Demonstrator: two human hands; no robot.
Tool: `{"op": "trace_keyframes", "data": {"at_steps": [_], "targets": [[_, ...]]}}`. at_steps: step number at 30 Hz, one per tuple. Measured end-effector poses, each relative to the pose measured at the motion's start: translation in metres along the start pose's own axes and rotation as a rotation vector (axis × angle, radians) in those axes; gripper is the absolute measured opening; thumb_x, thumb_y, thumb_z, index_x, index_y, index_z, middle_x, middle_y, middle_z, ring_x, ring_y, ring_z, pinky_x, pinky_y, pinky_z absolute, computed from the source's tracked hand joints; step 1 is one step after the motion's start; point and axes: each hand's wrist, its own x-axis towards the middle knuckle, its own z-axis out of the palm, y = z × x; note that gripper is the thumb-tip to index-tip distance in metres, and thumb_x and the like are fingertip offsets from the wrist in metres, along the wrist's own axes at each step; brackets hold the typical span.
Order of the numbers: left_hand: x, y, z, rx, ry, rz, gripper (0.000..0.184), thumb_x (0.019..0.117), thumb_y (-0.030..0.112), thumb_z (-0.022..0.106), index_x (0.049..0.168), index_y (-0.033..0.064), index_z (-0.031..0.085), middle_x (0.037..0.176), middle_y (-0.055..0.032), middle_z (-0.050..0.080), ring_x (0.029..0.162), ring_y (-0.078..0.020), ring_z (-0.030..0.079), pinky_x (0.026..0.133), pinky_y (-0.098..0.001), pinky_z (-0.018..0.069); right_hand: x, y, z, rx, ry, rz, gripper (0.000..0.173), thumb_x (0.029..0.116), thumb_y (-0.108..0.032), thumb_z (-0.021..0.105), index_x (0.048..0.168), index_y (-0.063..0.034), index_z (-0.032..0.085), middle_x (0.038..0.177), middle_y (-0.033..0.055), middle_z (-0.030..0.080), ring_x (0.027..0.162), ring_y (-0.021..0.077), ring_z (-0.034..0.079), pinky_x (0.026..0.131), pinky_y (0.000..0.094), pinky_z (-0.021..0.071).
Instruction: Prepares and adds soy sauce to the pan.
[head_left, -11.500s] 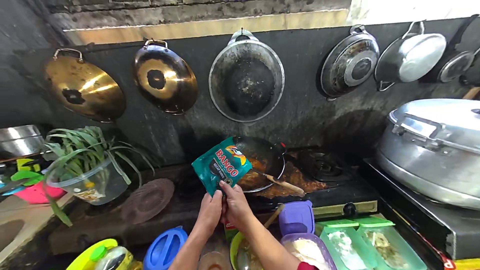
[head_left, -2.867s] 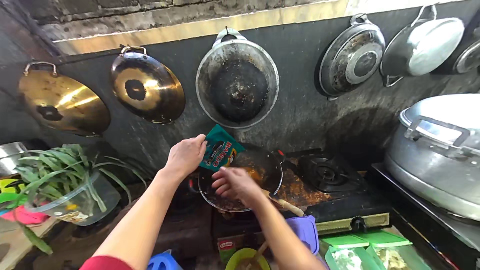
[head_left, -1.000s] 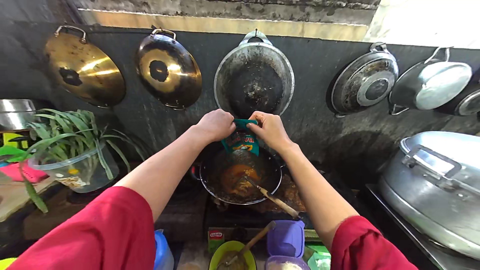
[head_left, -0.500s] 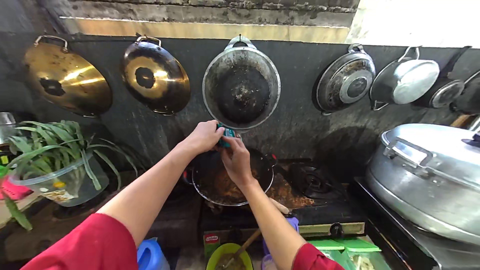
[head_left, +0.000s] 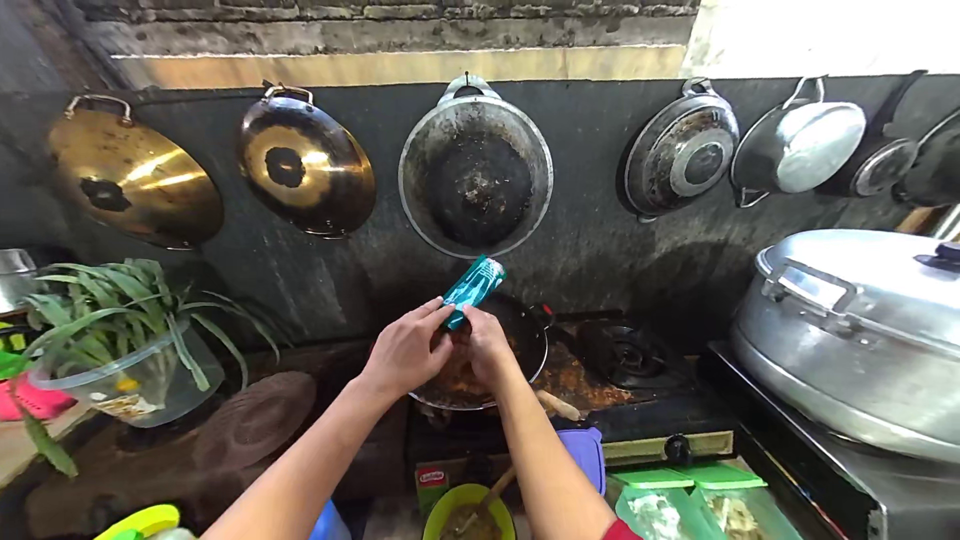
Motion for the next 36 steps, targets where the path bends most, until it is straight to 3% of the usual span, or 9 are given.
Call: {"op": "trace_keyframes", "data": {"at_steps": [4,7,11,19,22,25,30,33,36], "targets": [[0.001,0.003,-0.019,-0.351,-0.091,-0.549,0.042,0.1066,0.032,0.047,0.137,0.0037,0.056,0.119,-0.0191,0.067,0.105,-0.0344,0.068,0.091,-0.0590,0.0539,-0.005,0.011,-0.009,-0.074,-0.065,0.020,0.054,0.1109,-0.051,0.031,0.121,-0.0070,0.060,0.084,0.0103,0.072,0.061,0.0155,0.069,0.057,0.0296,0.0586],[0.008,0.000,-0.010,-0.657,-0.315,-0.882,0.069,0.1059,0.062,0.036,0.128,0.0016,0.059,0.095,-0.0214,0.070,0.076,-0.0323,0.071,0.070,-0.0493,0.0608,-0.007,0.024,-0.013,-0.258,-0.037,-0.023,0.057,0.1076,-0.060,0.034,0.122,-0.0121,0.062,0.079,0.0100,0.067,0.055,0.0166,0.062,0.051,0.0309,0.0530],[0.005,0.003,0.005,-0.823,-0.235,-0.790,0.045,0.1117,0.042,0.037,0.118,0.0041,0.062,0.084,-0.0118,0.061,0.060,-0.0182,0.059,0.055,-0.0327,0.0537,-0.009,0.029,-0.016,-0.342,0.012,-0.040,0.059,0.1065,-0.062,0.035,0.119,-0.0126,0.064,0.074,0.0087,0.061,0.053,0.0167,0.055,0.049,0.0319,0.0483],[-0.022,0.010,0.026,-0.722,-0.025,-0.496,0.035,0.1097,0.039,0.046,0.113,0.0094,0.065,0.081,-0.0106,0.067,0.058,-0.0210,0.062,0.054,-0.0376,0.0549,-0.012,0.039,-0.034,0.001,-0.240,0.030,0.017,0.1069,-0.023,0.054,0.114,-0.0110,0.064,0.073,-0.0008,0.056,0.055,0.0049,0.049,0.051,0.0184,0.0425],[-0.025,0.008,0.021,-1.091,-0.125,-0.582,0.025,0.1047,0.026,0.061,0.119,0.0050,0.065,0.085,-0.0123,0.071,0.063,-0.0194,0.067,0.058,-0.0331,0.0598,-0.014,0.043,-0.031,-0.007,-0.223,-0.068,0.023,0.1074,-0.031,0.053,0.108,-0.0115,0.066,0.067,-0.0015,0.052,0.050,0.0040,0.042,0.047,0.0185,0.0367],[-0.025,0.015,0.016,-1.337,-0.248,-0.795,0.019,0.1076,0.022,0.053,0.109,0.0034,0.060,0.073,-0.0085,0.063,0.058,-0.0166,0.065,0.059,-0.0325,0.0611,-0.016,0.051,-0.020,-0.050,-0.142,-0.178,0.038,0.1080,-0.042,0.048,0.100,-0.0097,0.066,0.065,0.0005,0.054,0.050,0.0064,0.045,0.048,0.0222,0.0410],[-0.031,0.026,0.034,-1.126,-0.049,-0.748,0.030,0.1098,0.026,0.043,0.107,0.0020,0.061,0.071,-0.0092,0.063,0.057,-0.0167,0.061,0.055,-0.0321,0.0560,-0.019,0.053,-0.014,-0.272,-0.043,-0.252,0.057,0.1102,-0.050,0.035,0.099,-0.0042,0.066,0.070,0.0089,0.063,0.054,0.0160,0.058,0.052,0.0321,0.0520],[-0.033,0.021,0.035,-0.971,0.000,-0.681,0.037,0.1105,0.029,0.038,0.106,0.0024,0.064,0.075,-0.0102,0.066,0.061,-0.0186,0.064,0.058,-0.0350,0.0556,-0.025,0.046,-0.024,-0.240,-0.200,-0.182,0.047,0.1106,-0.040,0.031,0.115,-0.0084,0.065,0.071,0.0020,0.058,0.055,0.0083,0.048,0.051,0.0240,0.0411],[-0.035,0.022,0.036,-1.012,0.040,-0.643,0.037,0.1096,0.031,0.037,0.106,0.0044,0.064,0.076,-0.0090,0.067,0.064,-0.0178,0.065,0.060,-0.0348,0.0559,-0.026,0.048,-0.021,-0.188,-0.181,-0.194,0.038,0.1085,-0.030,0.034,0.112,-0.0074,0.064,0.066,-0.0003,0.054,0.053,0.0069,0.046,0.050,0.0233,0.0401]]}}
